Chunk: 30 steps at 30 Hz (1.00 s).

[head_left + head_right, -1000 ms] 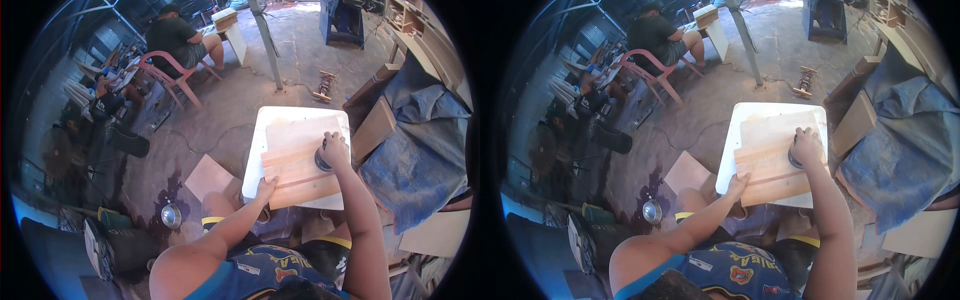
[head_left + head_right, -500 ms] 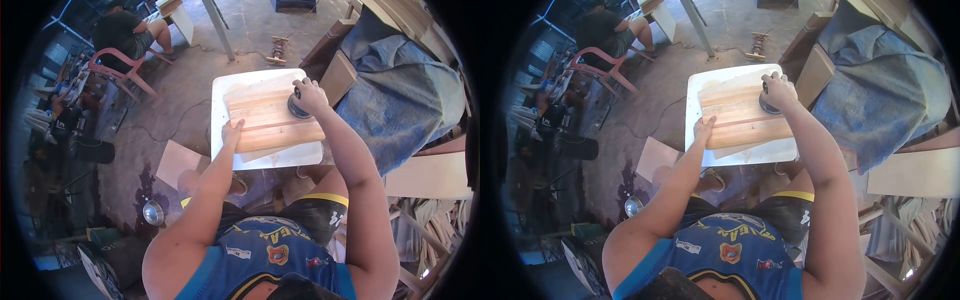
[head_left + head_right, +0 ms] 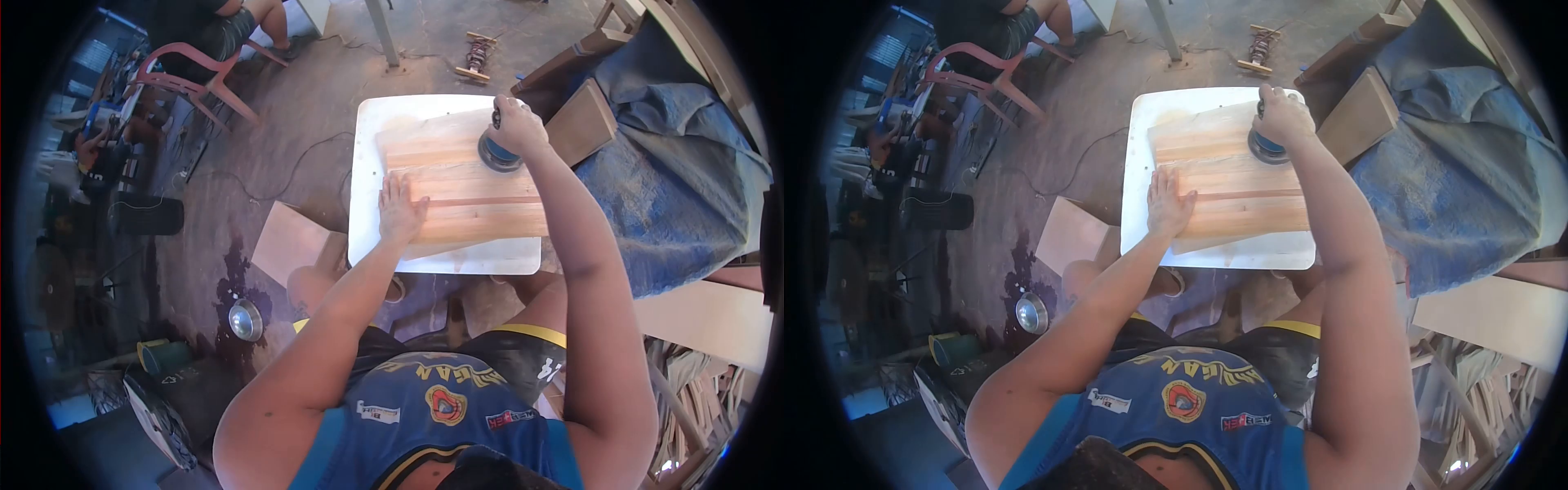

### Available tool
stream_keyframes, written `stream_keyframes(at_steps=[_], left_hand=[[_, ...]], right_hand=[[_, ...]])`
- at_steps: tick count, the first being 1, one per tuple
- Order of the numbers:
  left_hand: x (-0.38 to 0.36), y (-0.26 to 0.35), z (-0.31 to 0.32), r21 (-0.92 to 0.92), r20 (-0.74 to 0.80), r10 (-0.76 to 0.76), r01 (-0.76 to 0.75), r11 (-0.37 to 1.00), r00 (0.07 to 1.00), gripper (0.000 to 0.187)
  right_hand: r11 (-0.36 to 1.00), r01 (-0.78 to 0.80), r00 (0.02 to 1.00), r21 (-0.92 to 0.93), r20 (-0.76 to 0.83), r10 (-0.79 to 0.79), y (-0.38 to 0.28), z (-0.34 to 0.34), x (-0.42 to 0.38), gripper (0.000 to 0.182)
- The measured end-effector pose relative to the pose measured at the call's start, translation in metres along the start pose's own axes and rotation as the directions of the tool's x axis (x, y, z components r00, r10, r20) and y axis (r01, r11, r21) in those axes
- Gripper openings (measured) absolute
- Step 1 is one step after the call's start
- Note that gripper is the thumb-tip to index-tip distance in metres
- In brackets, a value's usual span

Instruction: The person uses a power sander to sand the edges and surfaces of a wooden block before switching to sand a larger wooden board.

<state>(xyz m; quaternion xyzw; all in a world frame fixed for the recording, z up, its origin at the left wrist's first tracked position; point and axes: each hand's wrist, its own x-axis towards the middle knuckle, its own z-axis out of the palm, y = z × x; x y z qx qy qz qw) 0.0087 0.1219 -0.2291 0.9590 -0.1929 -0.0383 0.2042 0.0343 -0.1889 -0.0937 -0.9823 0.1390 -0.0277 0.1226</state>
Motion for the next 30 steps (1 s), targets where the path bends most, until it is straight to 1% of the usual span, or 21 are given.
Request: stream_keyframes(at_steps=[1,3,5,6,7,8,9,10,11,13,14,16,17,19,21,23,25,27,28,30], left_hand=[[0.002,0.001,-0.001,0.010,0.007,0.004,-0.004,1.000,1.000,0.077],[0.003,0.001,-0.001,-0.009,0.002,0.005,-0.005,1.000,1.000,0.077],[-0.001,-0.002,0.001,-0.020,0.003,0.009,-0.009,1.000,1.000,0.077],[-0.001,-0.004,0.004,-0.057,-0.015,0.020,-0.021,0.998,1.000,0.079],[0.002,-0.006,0.006,-0.095,-0.038,0.028,-0.031,0.995,0.999,0.081],[0.003,-0.008,0.009,-0.094,-0.045,0.021,-0.025,0.995,0.999,0.081],[0.001,-0.010,0.011,-0.158,-0.100,-0.004,-0.012,0.987,0.995,0.086],[0.000,-0.011,0.011,-0.220,-0.153,-0.032,-0.002,0.976,0.988,0.091],[0.000,-0.012,0.011,-0.216,-0.153,-0.040,0.006,0.976,0.987,0.091],[0.000,-0.006,0.003,-0.345,-0.089,-0.171,0.130,0.929,0.981,0.106],[0.002,-0.004,-0.002,-0.346,-0.095,-0.180,0.137,0.928,0.979,0.106],[0.005,-0.002,-0.012,-0.458,0.033,-0.277,0.261,0.850,0.960,0.117],[0.006,-0.001,-0.016,-0.457,0.029,-0.284,0.266,0.849,0.958,0.117],[0.006,0.001,-0.020,-0.444,0.082,-0.340,0.339,0.829,0.937,0.122],[0.008,-0.004,-0.010,-0.421,0.063,-0.351,0.344,0.839,0.934,0.122],[0.011,-0.008,-0.011,-0.397,0.047,-0.357,0.346,0.850,0.933,0.122],[0.013,-0.007,-0.023,-0.468,0.176,-0.298,0.346,0.813,0.938,0.120],[0.012,-0.011,-0.015,-0.447,0.151,-0.296,0.332,0.830,0.943,0.119],[0.012,-0.012,-0.012,-0.422,0.126,-0.288,0.314,0.850,0.949,0.118],[0.012,-0.014,-0.009,-0.418,0.137,-0.289,0.320,0.850,0.948,0.117]], right_hand=[[1.000,0.007,1.000,-0.017,-0.029,-0.007,0.002,-0.001,0.000,0.045],[0.998,0.040,0.999,-0.051,-0.029,-0.041,0.001,-0.002,-0.001,0.046],[0.997,0.024,0.996,-0.072,-0.082,-0.030,-0.003,-0.001,0.002,0.046],[0.997,0.024,0.996,-0.070,-0.081,-0.030,-0.009,0.000,0.004,0.046],[0.997,0.048,0.997,-0.061,-0.064,-0.052,-0.018,0.003,0.009,0.045],[0.996,0.076,0.996,-0.051,-0.046,-0.078,-0.029,0.005,0.016,0.044],[0.995,0.084,0.995,-0.049,-0.043,-0.086,-0.041,0.007,0.020,0.044],[0.994,0.090,0.996,-0.058,0.017,-0.089,-0.055,0.008,0.024,0.044],[0.993,0.097,0.993,-0.067,0.077,-0.092,-0.070,0.009,0.027,0.044],[0.990,0.127,0.987,-0.059,0.104,-0.121,-0.097,0.017,0.030,0.043],[0.984,0.169,0.982,-0.059,0.096,-0.163,-0.109,0.021,0.031,0.042],[0.972,0.229,0.970,-0.054,0.093,-0.223,-0.134,0.026,0.031,0.041],[0.970,0.237,0.968,-0.051,0.094,-0.231,-0.146,0.029,0.033,0.041],[0.967,0.251,0.963,-0.042,0.110,-0.245,-0.167,0.037,0.037,0.042],[0.964,0.265,0.957,-0.027,0.126,-0.260,-0.185,0.040,0.037,0.042],[0.949,0.316,0.933,-0.011,0.183,-0.309,-0.202,0.034,0.032,0.037],[0.946,0.326,0.930,-0.002,0.178,-0.320,-0.210,0.042,0.039,0.037],[0.946,0.324,0.942,0.013,0.089,-0.324,-0.215,0.048,0.050,0.035],[0.947,0.322,0.942,0.011,0.092,-0.321,-0.215,0.051,0.055,0.035],[0.955,0.294,0.956,0.030,0.018,-0.294,-0.218,0.053,0.064,0.032]])
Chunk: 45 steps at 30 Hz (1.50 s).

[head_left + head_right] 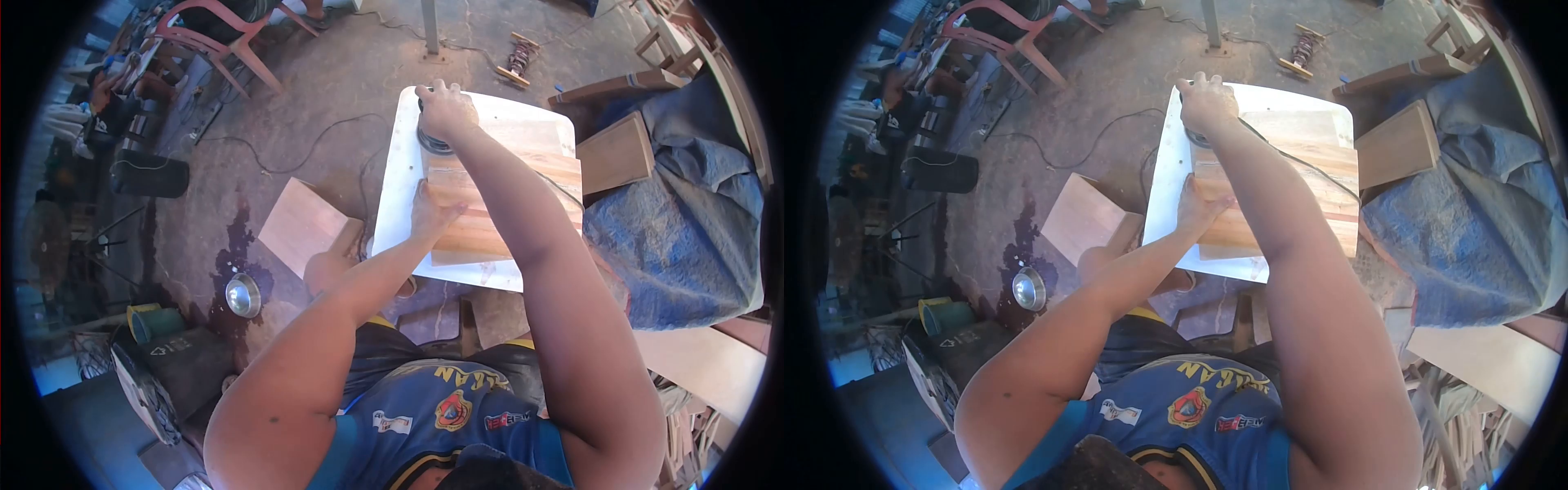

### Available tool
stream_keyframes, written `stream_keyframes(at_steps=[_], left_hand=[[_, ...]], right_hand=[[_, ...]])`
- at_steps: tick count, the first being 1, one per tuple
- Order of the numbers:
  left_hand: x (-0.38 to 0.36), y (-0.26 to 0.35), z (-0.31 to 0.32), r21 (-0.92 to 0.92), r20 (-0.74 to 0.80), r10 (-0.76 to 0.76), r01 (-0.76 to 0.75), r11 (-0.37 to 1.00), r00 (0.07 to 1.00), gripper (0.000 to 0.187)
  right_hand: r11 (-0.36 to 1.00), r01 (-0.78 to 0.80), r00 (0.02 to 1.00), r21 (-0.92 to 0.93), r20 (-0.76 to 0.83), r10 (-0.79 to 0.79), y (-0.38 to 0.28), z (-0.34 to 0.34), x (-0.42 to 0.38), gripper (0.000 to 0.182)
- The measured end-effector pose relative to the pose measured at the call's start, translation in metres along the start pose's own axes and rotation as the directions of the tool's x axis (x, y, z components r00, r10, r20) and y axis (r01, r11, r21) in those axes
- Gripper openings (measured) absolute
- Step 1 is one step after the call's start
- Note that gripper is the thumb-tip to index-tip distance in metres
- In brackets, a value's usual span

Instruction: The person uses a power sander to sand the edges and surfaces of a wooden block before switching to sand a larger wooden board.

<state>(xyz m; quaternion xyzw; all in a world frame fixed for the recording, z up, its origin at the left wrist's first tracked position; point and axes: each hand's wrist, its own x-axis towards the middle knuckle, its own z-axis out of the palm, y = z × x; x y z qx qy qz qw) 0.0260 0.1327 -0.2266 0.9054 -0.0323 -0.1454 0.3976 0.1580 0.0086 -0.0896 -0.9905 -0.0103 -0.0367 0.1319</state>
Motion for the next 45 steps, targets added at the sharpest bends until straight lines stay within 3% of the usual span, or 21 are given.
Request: stream_keyframes(at_steps=[7,9,11,13,17,19,25,29,34,37,39,41,45], left_hand=[[0.000,-0.004,0.005,-0.006,-0.009,0.000,0.000,1.000,1.000,0.117],[0.001,-0.006,0.006,-0.001,-0.006,0.003,-0.003,1.000,1.000,0.116],[0.001,-0.005,0.005,0.005,-0.004,0.003,-0.003,1.000,1.000,0.116],[0.000,-0.003,0.003,-0.031,0.021,-0.024,0.024,0.999,1.000,0.116],[0.001,0.000,0.002,-0.043,0.017,-0.018,0.019,0.999,1.000,0.116],[0.000,0.001,0.002,-0.024,0.006,-0.051,0.051,0.998,0.999,0.118],[-0.001,0.005,-0.001,-0.028,-0.017,-0.028,0.028,0.999,0.999,0.117],[-0.002,0.008,0.002,-0.011,-0.028,-0.045,0.045,0.999,0.999,0.115],[0.001,0.002,0.000,-0.170,0.008,-0.040,0.041,0.985,0.999,0.118],[0.003,-0.004,0.010,-0.134,-0.087,-0.027,0.015,0.991,0.996,0.121],[0.002,-0.001,0.009,-0.104,-0.036,-0.083,0.079,0.991,0.996,0.121],[0.001,0.003,0.004,-0.074,-0.030,-0.088,0.086,0.994,0.996,0.121],[-0.003,0.013,-0.006,-0.036,0.015,-0.108,0.109,0.993,0.994,0.120]], right_hand=[[0.999,0.000,0.986,-0.051,0.169,0.008,-0.004,-0.005,-0.011,0.034],[0.999,-0.038,0.999,-0.030,0.016,0.038,0.001,-0.001,0.000,0.034],[0.998,-0.049,0.998,-0.043,0.032,0.050,0.000,-0.005,-0.006,0.036],[0.998,0.005,0.983,-0.066,0.185,0.007,-0.008,-0.015,-0.022,0.038],[0.997,-0.010,0.986,-0.079,0.165,0.023,0.005,-0.013,-0.016,0.038],[0.997,-0.031,0.999,-0.076,0.004,0.031,0.014,-0.006,-0.009,0.038],[0.994,0.016,0.995,-0.104,0.097,-0.006,0.016,-0.010,-0.037,0.039],[0.995,-0.065,0.998,-0.079,0.014,0.067,0.032,-0.010,-0.024,0.039],[0.996,-0.071,0.987,-0.045,0.140,0.076,0.026,-0.021,-0.046,0.042],[0.993,-0.115,0.993,-0.022,0.014,0.115,0.043,-0.004,-0.031,0.042],[0.995,-0.098,0.994,-0.020,-0.054,0.097,0.047,-0.007,-0.029,0.042],[0.995,-0.091,0.994,-0.033,0.053,0.093,0.043,-0.013,-0.041,0.042],[0.995,-0.049,0.995,-0.085,0.084,0.056,0.048,-0.020,-0.058,0.041]])
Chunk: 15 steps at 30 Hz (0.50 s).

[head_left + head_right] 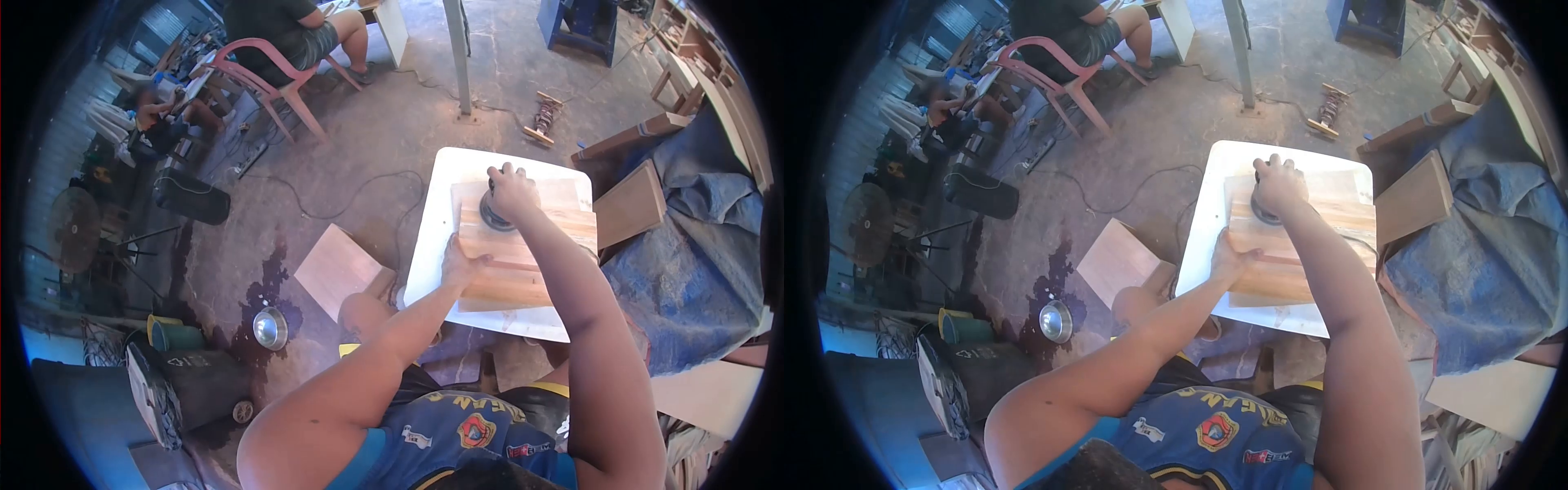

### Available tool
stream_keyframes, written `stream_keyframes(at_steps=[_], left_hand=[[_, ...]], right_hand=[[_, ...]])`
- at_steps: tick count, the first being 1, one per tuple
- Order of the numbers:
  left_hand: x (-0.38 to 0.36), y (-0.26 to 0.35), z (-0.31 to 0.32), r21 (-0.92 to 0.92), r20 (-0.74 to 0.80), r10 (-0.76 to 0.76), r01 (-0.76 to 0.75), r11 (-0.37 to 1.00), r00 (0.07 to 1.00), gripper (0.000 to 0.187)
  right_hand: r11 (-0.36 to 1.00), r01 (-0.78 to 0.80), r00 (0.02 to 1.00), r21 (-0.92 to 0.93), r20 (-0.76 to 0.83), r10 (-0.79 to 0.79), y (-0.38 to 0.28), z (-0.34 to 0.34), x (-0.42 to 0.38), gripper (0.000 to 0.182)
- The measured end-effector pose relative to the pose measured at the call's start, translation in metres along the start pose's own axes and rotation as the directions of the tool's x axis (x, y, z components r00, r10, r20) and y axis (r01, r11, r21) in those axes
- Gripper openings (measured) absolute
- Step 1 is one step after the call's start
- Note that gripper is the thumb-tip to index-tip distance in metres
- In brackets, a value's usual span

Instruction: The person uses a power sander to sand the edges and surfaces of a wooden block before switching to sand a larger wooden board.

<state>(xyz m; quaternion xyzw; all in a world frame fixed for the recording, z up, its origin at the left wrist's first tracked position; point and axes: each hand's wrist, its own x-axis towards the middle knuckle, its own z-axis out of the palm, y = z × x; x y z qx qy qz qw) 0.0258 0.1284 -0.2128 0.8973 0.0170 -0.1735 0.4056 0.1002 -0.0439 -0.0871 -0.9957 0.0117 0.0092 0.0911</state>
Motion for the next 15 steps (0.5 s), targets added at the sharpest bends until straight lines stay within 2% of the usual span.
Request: stream_keyframes(at_steps=[2,3,7,9,12,13,14,15], left_hand=[[-0.001,0.001,0.003,0.025,-0.005,-0.013,0.013,1.000,1.000,0.119],[0.001,0.002,0.003,0.053,-0.018,-0.025,0.026,0.998,1.000,0.119],[0.001,0.002,0.004,0.076,-0.020,-0.020,0.021,0.997,1.000,0.117],[0.000,0.002,0.005,0.045,-0.084,-0.012,0.016,0.999,0.996,0.109],[-0.005,0.007,0.005,-0.076,-0.140,0.078,-0.089,0.993,0.987,0.091],[-0.006,0.008,-0.001,-0.174,-0.066,0.119,-0.129,0.976,0.991,0.092],[-0.001,0.000,0.006,-0.178,-0.036,0.123,-0.127,0.976,0.992,0.092],[0.008,-0.013,0.013,-0.094,-0.077,0.135,-0.142,0.985,0.988,0.092]], right_hand=[[0.992,-0.109,0.993,0.066,-0.035,0.111,0.009,-0.009,0.003,0.036],[0.992,-0.113,0.991,0.063,-0.066,0.117,0.014,-0.011,0.004,0.037],[0.994,-0.106,0.994,0.034,-0.021,0.107,0.021,-0.006,-0.011,0.039],[0.994,-0.101,0.995,0.030,-0.022,0.101,0.031,-0.005,-0.018,0.040],[0.989,-0.149,0.982,0.024,-0.112,0.151,0.053,-0.002,-0.020,0.042],[0.983,-0.184,0.977,0.022,-0.109,0.185,0.062,-0.003,-0.016,0.041],[0.978,-0.206,0.972,0.025,-0.107,0.207,0.067,-0.004,-0.016,0.041],[0.975,-0.220,0.970,0.024,-0.098,0.221,0.068,-0.005,-0.023,0.041]])
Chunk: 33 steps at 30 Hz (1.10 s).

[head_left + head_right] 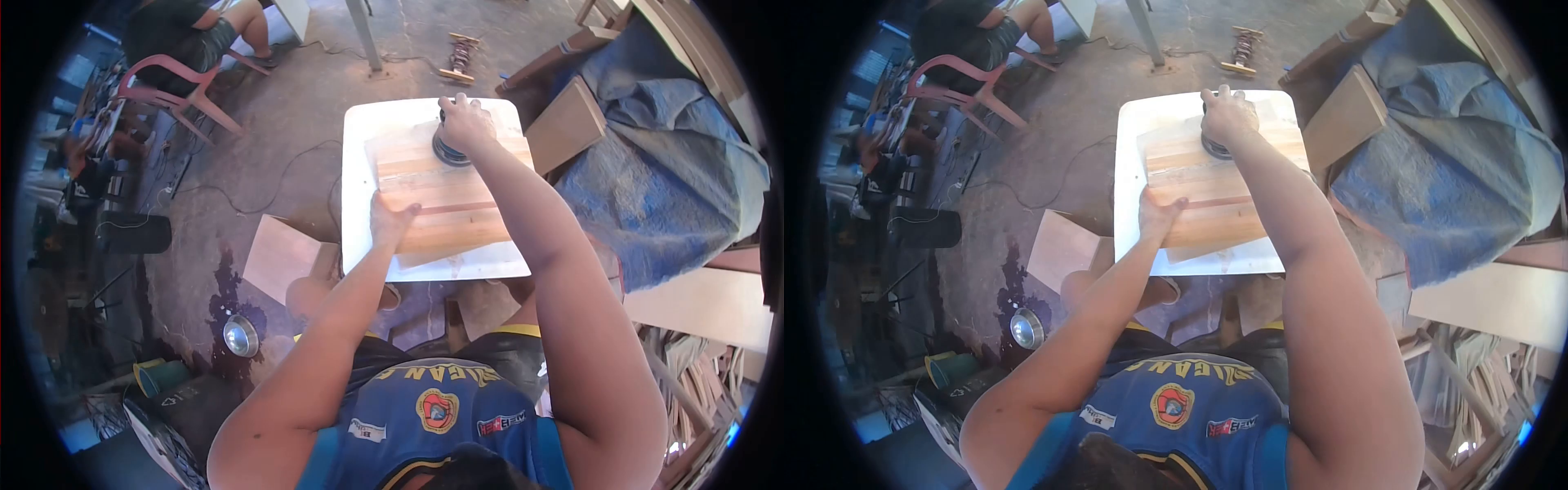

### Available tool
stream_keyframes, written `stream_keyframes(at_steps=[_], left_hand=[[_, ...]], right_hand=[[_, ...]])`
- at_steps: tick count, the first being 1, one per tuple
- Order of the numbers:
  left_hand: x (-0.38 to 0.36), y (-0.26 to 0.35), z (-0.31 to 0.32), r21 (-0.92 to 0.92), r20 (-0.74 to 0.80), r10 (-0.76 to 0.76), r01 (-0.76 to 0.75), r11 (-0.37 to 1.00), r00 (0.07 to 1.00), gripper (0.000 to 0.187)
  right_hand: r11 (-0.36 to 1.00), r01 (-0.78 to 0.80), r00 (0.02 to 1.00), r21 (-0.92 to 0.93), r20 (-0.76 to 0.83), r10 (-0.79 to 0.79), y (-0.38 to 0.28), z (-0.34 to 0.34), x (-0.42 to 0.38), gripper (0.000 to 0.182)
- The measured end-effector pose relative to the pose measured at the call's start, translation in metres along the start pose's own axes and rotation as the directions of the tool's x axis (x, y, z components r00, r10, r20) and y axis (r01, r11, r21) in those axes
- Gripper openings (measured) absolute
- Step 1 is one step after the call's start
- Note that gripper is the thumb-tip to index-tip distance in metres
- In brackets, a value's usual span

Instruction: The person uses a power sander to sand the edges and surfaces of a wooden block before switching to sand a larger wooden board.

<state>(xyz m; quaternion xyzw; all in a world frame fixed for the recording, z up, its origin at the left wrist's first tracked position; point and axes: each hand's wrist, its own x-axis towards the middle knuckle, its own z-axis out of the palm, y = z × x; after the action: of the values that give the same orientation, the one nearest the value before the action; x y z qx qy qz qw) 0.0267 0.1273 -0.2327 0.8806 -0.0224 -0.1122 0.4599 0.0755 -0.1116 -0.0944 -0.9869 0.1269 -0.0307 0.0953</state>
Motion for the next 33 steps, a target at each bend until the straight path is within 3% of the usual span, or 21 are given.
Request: stream_keyframes(at_steps=[1,6,13,17,23,28,30,32,33], left_hand=[[0.003,-0.004,0.001,0.083,-0.044,0.021,-0.018,0.996,0.999,0.092],[0.002,0.001,-0.002,0.056,-0.018,-0.010,0.011,0.998,1.000,0.093],[-0.004,0.012,-0.007,0.063,-0.014,-0.007,0.008,0.998,1.000,0.090],[-0.002,0.006,-0.004,0.052,-0.004,-0.009,0.009,0.999,1.000,0.088],[-0.007,0.019,-0.006,0.098,-0.013,-0.024,0.025,0.995,1.000,0.087],[0.002,-0.010,0.008,-0.118,-0.020,-0.013,0.010,0.993,1.000,0.087],[-0.008,0.016,-0.002,-0.012,-0.057,-0.044,0.044,0.999,0.997,0.088],[-0.004,0.016,-0.005,0.007,0.013,-0.077,0.077,0.997,0.997,0.096],[-0.002,0.008,-0.004,0.010,-0.033,-0.077,0.077,0.997,0.996,0.096]], right_hand=[[1.000,0.003,1.000,0.006,0.026,-0.003,0.001,-0.004,-0.004,0.040],[1.000,0.010,0.997,-0.020,0.081,-0.009,0.016,-0.017,-0.022,0.042],[0.996,-0.061,0.996,-0.068,-0.064,0.057,0.064,-0.010,-0.009,0.045],[0.995,-0.068,0.996,-0.071,0.058,0.072,0.081,-0.027,-0.026,0.047],[0.976,-0.194,0.981,-0.101,-0.042,0.191,0.117,-0.023,-0.001,0.042],[0.985,-0.149,0.989,-0.086,-0.035,0.147,0.125,-0.025,-0.023,0.048],[0.982,-0.172,0.984,-0.082,-0.053,0.168,0.131,-0.026,-0.023,0.055],[0.979,-0.191,0.977,-0.071,-0.112,0.183,0.138,-0.024,-0.015,0.046],[0.982,-0.174,0.979,-0.070,-0.117,0.165,0.138,-0.026,-0.013,0.046]])
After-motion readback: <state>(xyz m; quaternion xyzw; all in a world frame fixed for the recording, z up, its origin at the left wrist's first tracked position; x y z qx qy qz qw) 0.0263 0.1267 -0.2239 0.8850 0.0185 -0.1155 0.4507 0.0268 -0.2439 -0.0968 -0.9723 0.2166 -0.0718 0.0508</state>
